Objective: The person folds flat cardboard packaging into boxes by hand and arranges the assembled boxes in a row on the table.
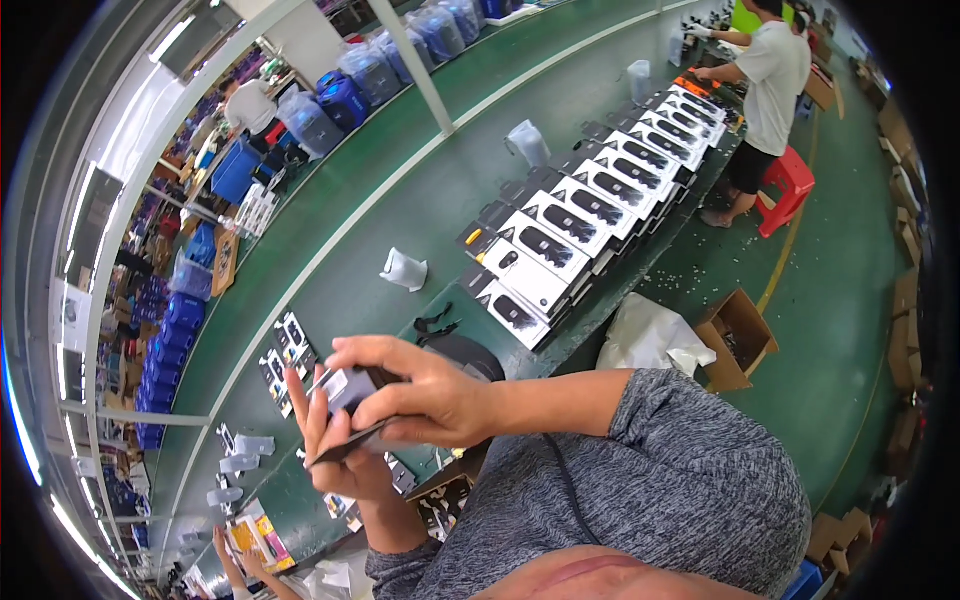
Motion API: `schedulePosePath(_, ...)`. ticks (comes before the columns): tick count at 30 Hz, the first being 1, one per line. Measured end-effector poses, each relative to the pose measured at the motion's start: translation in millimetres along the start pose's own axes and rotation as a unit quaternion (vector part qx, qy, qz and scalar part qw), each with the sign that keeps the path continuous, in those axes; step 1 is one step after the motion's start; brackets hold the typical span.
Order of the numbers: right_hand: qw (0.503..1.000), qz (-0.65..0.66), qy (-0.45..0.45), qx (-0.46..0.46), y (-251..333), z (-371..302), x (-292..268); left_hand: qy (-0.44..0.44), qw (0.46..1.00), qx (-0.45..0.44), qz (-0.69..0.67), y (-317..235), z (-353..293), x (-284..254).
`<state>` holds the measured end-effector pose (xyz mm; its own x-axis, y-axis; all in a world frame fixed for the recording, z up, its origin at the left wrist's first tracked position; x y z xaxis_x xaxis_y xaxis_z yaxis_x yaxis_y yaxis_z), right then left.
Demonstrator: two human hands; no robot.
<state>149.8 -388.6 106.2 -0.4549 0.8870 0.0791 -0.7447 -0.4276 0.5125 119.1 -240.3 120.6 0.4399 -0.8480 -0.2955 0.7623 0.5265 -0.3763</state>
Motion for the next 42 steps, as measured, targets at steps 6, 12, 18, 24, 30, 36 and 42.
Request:
schedulePosePath(6,0.985,0.098,-0.085,0.111,-1,3,2,0.014,0.99,-0.004,0.14,-10,-14,-9)
schedulePosePath(12,0.984,0.172,-0.021,0.05,9,-7,10,0.231,0.924,-0.258,-0.162,-9,1,3)
schedulePosePath(18,0.916,0.242,-0.138,0.288,-28,-53,21,0.224,0.969,-0.08,0.062,8,-32,-13)
schedulePosePath(24,0.796,0.391,-0.209,0.412,-34,-76,22,0.242,0.969,-0.005,0.048,1,-21,8)
schedulePosePath(30,0.797,0.388,-0.182,0.425,-42,-84,25,0.243,0.965,-0.013,0.1,1,-28,5)
schedulePosePath(36,0.819,0.359,-0.152,0.422,-39,-82,24,0.265,0.957,0.04,0.113,-1,-29,1)
schedulePosePath(42,0.829,0.349,-0.151,0.41,-39,-83,18,0.218,0.972,-0.001,0.091,-1,-34,6)
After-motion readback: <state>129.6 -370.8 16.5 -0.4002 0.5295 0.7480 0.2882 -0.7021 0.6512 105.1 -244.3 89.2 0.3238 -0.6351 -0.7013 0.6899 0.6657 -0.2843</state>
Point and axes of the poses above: each hand's wrist, its own z-axis towards the middle knuckle, its own x-axis out of the palm, y = z × x, the point moved 5 cm from there along z, towards the middle knuckle, and after that the axes turned 7 degrees about z, right-handed, at the moved point
